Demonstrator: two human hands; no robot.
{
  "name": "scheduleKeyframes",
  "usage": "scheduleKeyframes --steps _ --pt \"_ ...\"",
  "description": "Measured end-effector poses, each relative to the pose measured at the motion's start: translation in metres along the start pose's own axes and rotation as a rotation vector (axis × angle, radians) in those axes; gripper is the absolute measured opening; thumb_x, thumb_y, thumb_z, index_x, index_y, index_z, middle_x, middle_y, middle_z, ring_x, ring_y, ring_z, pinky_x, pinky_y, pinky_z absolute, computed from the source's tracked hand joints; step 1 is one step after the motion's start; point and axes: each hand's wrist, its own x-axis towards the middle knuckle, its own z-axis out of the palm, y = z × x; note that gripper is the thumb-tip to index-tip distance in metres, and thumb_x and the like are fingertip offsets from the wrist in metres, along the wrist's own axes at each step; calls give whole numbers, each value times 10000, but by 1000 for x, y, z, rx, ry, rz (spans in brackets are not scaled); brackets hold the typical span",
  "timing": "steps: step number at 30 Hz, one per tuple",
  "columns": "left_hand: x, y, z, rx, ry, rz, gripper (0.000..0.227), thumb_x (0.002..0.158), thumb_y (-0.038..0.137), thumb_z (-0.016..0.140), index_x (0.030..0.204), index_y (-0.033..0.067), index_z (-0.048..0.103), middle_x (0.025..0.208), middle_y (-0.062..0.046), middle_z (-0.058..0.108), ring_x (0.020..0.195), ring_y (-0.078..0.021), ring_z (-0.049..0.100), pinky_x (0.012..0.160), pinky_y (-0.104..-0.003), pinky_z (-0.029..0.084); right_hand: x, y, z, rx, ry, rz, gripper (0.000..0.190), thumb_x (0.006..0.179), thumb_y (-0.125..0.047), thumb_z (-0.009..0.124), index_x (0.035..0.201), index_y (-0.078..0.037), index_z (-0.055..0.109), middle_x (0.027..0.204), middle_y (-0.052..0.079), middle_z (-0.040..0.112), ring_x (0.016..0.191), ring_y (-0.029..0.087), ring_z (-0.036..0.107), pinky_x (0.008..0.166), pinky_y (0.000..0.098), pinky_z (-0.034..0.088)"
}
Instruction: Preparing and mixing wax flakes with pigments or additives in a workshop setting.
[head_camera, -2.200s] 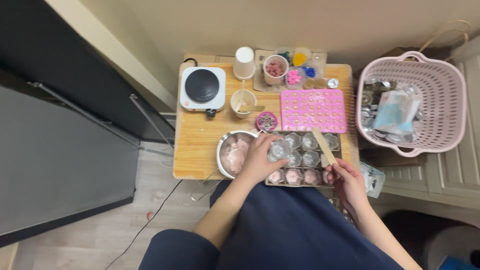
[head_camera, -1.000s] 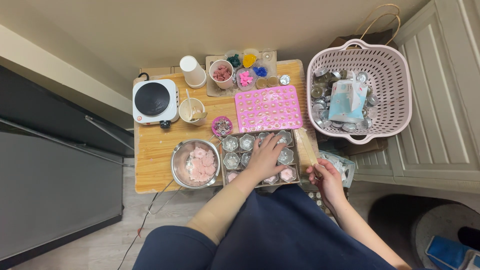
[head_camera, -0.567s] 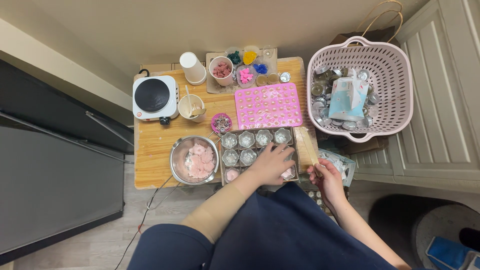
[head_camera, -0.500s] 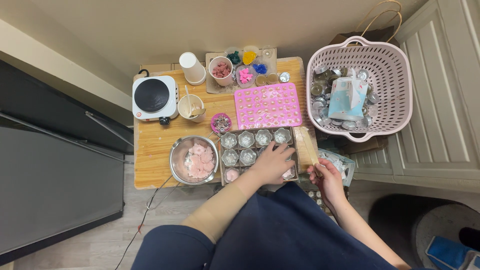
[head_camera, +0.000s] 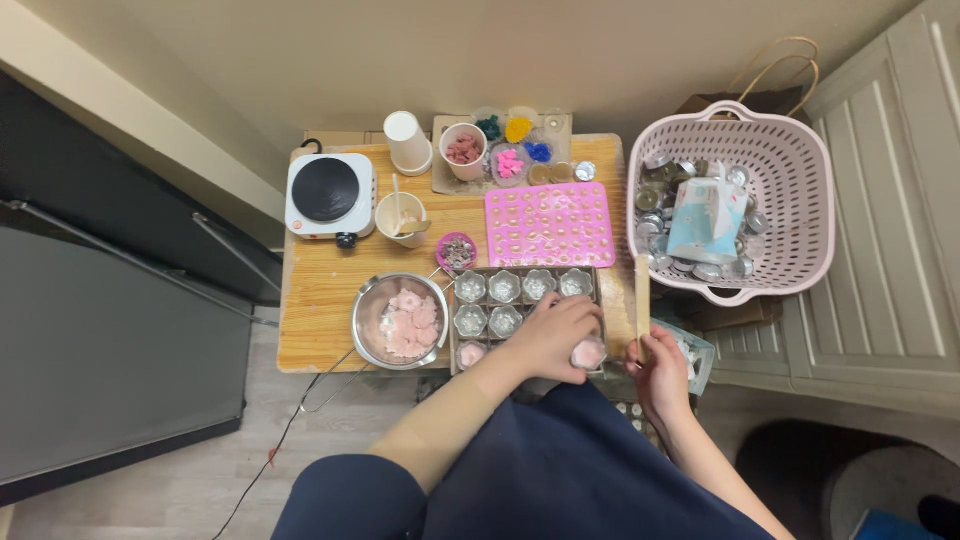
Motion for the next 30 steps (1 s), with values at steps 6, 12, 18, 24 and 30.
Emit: scheduleKeyframes --steps 6,12,18,24,30 --pt "-39 -26 16 -1096 372 -280 603 737 207 815 1231 127 478 1157 -39 602 1128 -177 620 993 -332 500 4 -6 34 -95 -125 -115 241 1122 -254 468 1088 -32 557 678 -26 421 590 93 385 599 280 397" --pt "-87 -32 -45 -1343 608 -269 548 744 112 838 1201 76 538 1030 -35 645 1010 -135 612 904 -297 518 1 -35 107 -490 -288 -186 265 1057 -188 547 1049 8 724 690 8 579 575 96 454 537 253 368" --pt "-125 -33 -102 -694 579 -496 476 718 169 894 1108 61 642 975 -17 705 926 -109 648 840 -285 542 -48 -97 211 -890 -450 -629 173 969 -124 660 1072 -18 750 798 30 739 688 82 663 628 227 519" --pt "-143 -41 -124 -357 630 -675 519 635 214 873 1100 110 667 907 -80 750 857 -232 726 777 -341 568 -92 -134 290 -1313 -487 -1005 168 854 -190 739 999 -137 806 683 46 683 527 190 632 487 324 478" --pt "-155 -38 -148 -307 626 -585 473 650 222 867 1064 102 673 963 -80 766 907 -253 758 812 -352 593 -101 -128 325 -1509 -509 -1048 187 818 -275 765 986 -215 820 608 42 581 499 228 598 455 391 460"
